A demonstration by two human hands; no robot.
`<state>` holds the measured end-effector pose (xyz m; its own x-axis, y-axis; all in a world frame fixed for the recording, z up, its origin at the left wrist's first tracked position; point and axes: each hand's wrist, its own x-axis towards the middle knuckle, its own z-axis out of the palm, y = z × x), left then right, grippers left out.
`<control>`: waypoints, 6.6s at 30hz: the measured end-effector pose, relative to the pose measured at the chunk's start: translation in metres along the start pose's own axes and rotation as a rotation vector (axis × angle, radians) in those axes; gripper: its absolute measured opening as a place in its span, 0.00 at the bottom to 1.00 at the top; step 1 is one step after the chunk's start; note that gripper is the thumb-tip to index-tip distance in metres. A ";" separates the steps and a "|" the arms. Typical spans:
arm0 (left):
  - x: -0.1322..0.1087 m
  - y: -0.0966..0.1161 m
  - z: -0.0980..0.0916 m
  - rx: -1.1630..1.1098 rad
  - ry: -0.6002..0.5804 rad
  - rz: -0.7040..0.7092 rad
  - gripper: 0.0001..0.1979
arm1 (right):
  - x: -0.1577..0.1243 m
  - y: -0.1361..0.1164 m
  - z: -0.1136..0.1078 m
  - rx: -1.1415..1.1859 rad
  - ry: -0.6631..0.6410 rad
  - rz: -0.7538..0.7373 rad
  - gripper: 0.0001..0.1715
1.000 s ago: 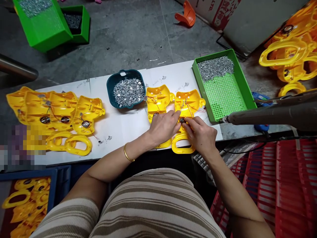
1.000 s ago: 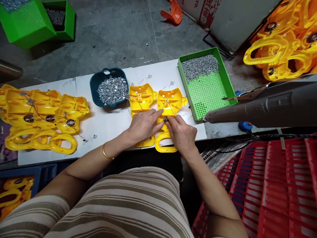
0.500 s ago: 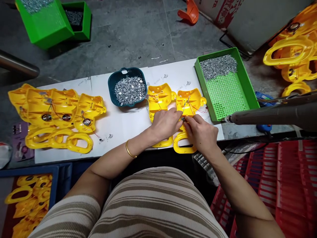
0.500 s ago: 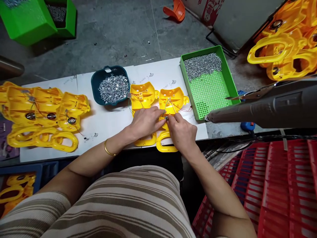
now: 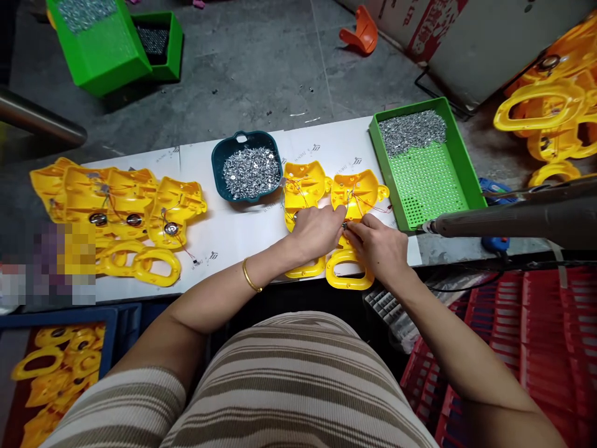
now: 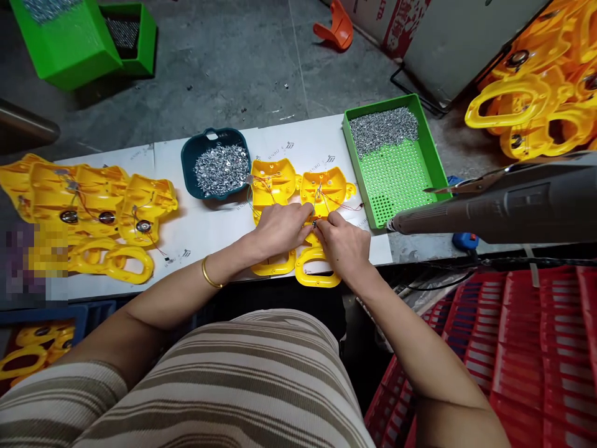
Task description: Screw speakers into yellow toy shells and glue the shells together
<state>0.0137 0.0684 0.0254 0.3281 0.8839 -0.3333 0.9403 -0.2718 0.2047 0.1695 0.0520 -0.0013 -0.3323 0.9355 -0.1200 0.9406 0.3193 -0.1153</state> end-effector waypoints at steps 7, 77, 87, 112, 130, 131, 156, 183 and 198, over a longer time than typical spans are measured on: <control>-0.004 -0.002 -0.005 0.010 0.010 0.007 0.14 | -0.017 0.022 0.006 0.399 0.208 -0.189 0.19; -0.066 -0.021 0.058 -0.152 0.590 0.331 0.18 | -0.033 0.008 -0.001 1.040 0.081 0.103 0.11; -0.072 -0.015 0.064 -0.150 0.413 0.281 0.17 | -0.034 0.000 0.025 0.769 0.194 0.024 0.06; -0.062 -0.015 0.069 -0.216 0.460 0.341 0.13 | -0.061 0.005 0.028 0.020 0.257 -0.432 0.23; -0.086 -0.065 0.075 -0.166 0.565 0.216 0.18 | -0.023 0.019 0.002 0.219 0.526 -0.346 0.20; -0.088 -0.062 0.079 -0.175 0.568 0.217 0.18 | -0.018 0.008 0.000 0.248 0.527 -0.382 0.16; -0.053 -0.071 0.017 -0.257 0.498 0.021 0.06 | 0.013 -0.030 0.011 0.376 0.515 -0.373 0.05; -0.046 -0.071 0.024 -0.724 0.473 0.005 0.07 | 0.014 -0.045 0.012 0.447 0.531 -0.406 0.07; -0.007 -0.085 -0.003 -0.249 0.399 0.206 0.04 | 0.002 -0.035 0.000 0.399 0.332 -0.363 0.09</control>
<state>-0.0690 0.0870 0.0129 0.3988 0.9110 0.1048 0.7935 -0.4001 0.4585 0.1358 0.0421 0.0027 -0.5259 0.7956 0.3006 0.6524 0.6041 -0.4576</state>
